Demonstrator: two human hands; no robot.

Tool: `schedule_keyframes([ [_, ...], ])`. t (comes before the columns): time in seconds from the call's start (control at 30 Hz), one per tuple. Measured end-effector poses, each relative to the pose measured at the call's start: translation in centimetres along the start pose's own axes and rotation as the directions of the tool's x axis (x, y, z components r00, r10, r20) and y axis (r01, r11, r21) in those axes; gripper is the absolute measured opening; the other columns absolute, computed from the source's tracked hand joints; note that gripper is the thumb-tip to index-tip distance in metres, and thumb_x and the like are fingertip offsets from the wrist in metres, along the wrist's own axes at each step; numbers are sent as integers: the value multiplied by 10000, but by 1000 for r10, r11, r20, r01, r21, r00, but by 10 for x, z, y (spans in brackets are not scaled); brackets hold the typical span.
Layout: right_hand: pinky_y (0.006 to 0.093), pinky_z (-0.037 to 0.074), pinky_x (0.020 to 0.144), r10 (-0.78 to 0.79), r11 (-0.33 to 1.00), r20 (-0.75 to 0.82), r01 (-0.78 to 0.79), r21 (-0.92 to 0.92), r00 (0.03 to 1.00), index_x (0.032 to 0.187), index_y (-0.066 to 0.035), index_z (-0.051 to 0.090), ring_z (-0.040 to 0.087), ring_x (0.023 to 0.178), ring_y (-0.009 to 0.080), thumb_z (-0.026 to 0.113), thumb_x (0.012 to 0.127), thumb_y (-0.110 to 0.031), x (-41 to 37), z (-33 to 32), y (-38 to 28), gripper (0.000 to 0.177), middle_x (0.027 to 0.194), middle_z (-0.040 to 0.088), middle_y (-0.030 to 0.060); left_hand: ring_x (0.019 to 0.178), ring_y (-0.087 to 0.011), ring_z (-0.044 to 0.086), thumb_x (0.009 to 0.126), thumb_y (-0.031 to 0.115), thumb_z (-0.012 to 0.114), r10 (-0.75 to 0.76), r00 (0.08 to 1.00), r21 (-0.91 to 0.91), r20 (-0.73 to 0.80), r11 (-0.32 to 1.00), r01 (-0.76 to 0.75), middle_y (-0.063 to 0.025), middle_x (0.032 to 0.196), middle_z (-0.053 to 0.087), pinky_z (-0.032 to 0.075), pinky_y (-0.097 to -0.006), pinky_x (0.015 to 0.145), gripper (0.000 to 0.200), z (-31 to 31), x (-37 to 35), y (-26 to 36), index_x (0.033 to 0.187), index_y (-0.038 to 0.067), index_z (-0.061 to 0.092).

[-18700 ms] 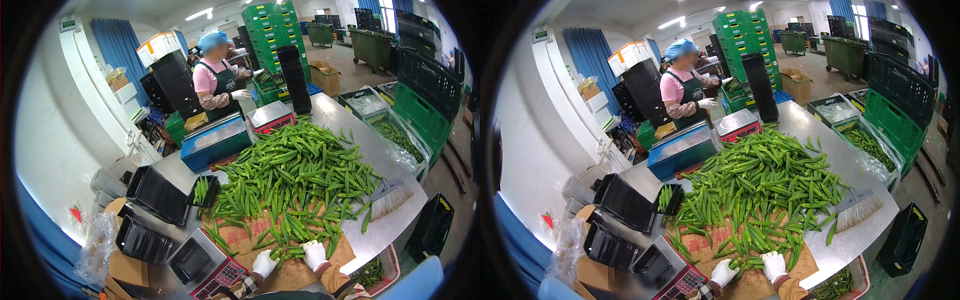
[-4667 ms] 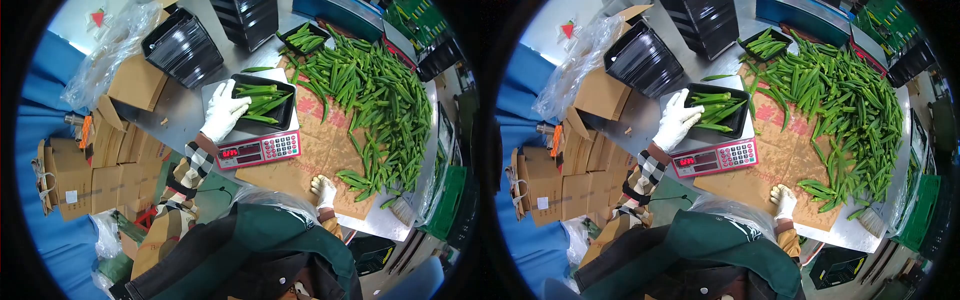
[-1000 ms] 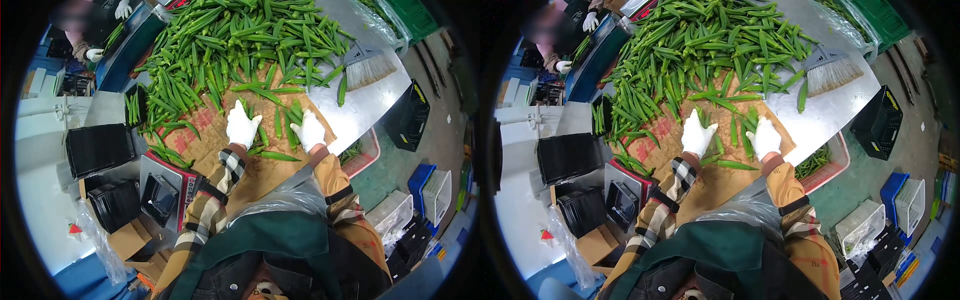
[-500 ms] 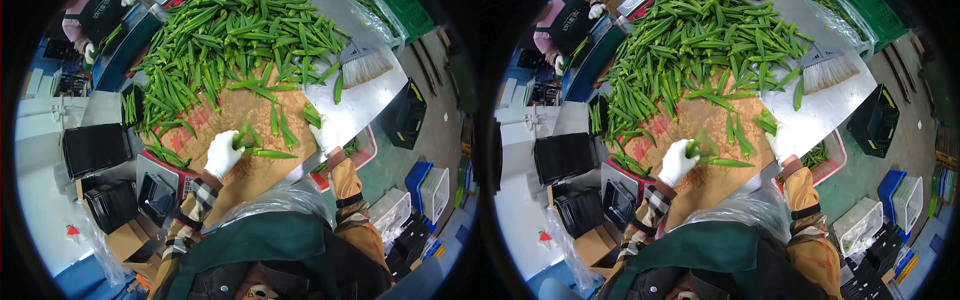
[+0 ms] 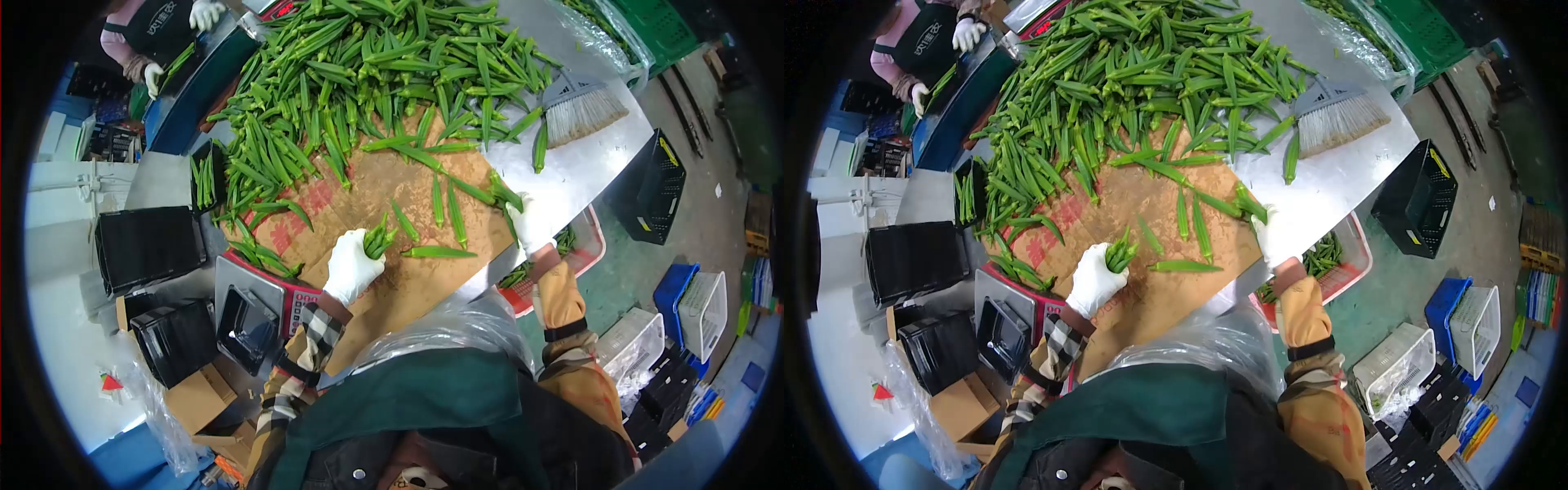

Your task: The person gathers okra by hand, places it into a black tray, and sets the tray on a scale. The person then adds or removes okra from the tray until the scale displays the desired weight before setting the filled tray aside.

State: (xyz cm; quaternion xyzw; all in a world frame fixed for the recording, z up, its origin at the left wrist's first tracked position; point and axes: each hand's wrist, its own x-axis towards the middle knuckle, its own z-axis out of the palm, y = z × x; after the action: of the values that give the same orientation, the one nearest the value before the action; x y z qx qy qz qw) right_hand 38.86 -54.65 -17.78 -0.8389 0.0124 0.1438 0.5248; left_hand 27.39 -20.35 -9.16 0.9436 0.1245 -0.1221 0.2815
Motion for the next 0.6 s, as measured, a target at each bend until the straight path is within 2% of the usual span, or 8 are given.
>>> schedule_keyframes([
  [0.1, 218, 420, 548, 238, 946, 79, -249, 206, 968, 1148, -42, 651, 538, 606, 62, 637, 989, -168, -7, -9, -26, 203, 791, 643, 0, 981, -392, 615, 730, 217, 769, 14, 1000, -48, -12, 999, -15, -196, 1007, 648, 514, -466, 858, 336, 2, -7, 11, 993, 52, 638],
  [0.2, 194, 398, 508, 350, 882, 39, -343, 323, 936, 1197, -53, 613, 530, 589, 46, 605, 1000, -123, -2, -11, -34, 210, 801, 649, 5, 1023, -377, 599, 731, 205, 770, -4, 1000, -122, -4, 993, 4, -178, 1056, 627, 505, -446, 889, 329, 9, 2, 16, 1002, 74, 636],
  [0.3, 193, 411, 506, 342, 769, -18, -269, 580, 940, 1185, -38, 602, 542, 606, 43, 580, 1000, -87, -13, -23, -44, 192, 853, 676, 32, 1047, -376, 601, 737, 171, 774, -16, 995, -192, -96, 981, -3, -159, 1077, 638, 505, -445, 895, 336, 13, 4, 16, 1035, 83, 645],
  [0.33, 244, 484, 576, 346, 730, 1, -270, 628, 938, 1188, -12, 596, 604, 665, 114, 594, 968, -54, -12, -31, -39, 224, 922, 692, 71, 1053, -371, 603, 729, 147, 770, 59, 991, -142, -118, 987, -75, -150, 1082, 642, 506, -447, 899, 343, 13, 5, 18, 1042, 82, 646],
  [0.43, 321, 533, 713, -77, 996, -264, 87, 25, 962, 1188, -4, 597, 648, 781, 199, 636, 916, -42, -5, -24, -2, 277, 970, 693, 104, 1068, -354, 607, 701, 83, 757, 354, 919, 2, -177, 933, -359, -126, 1097, 655, 504, -452, 914, 364, 11, 12, 23, 1049, 80, 649],
  [0.5, 409, 520, 851, -126, 953, -240, 50, -299, 963, 1147, 10, 624, 658, 910, 295, 706, 850, -100, -2, -6, -2, 327, 1008, 688, 170, 1075, -344, 608, 677, 53, 746, 621, 756, 86, -206, 781, -618, -116, 1106, 664, 500, -454, 929, 372, 22, 26, 23, 1035, 79, 649],
  [0.57, 420, 519, 836, -225, 767, -100, 113, -632, 969, 1111, 11, 639, 658, 892, 338, 723, 833, -136, -5, 5, -12, 325, 969, 684, 189, 1020, -349, 620, 656, 61, 745, 660, 748, 234, -62, 739, -632, -112, 1038, 670, 484, -452, 946, 357, 30, 33, 21, 997, 90, 644],
  [0.6, 420, 519, 827, -176, 863, -120, 95, -497, 977, 1097, 7, 642, 658, 888, 343, 723, 833, -146, -3, 6, -7, 316, 955, 683, 191, 1001, -353, 623, 660, 68, 747, 634, 773, 266, -1, 746, -611, -110, 1019, 670, 480, -449, 946, 349, 34, 34, 18, 993, 91, 643],
])
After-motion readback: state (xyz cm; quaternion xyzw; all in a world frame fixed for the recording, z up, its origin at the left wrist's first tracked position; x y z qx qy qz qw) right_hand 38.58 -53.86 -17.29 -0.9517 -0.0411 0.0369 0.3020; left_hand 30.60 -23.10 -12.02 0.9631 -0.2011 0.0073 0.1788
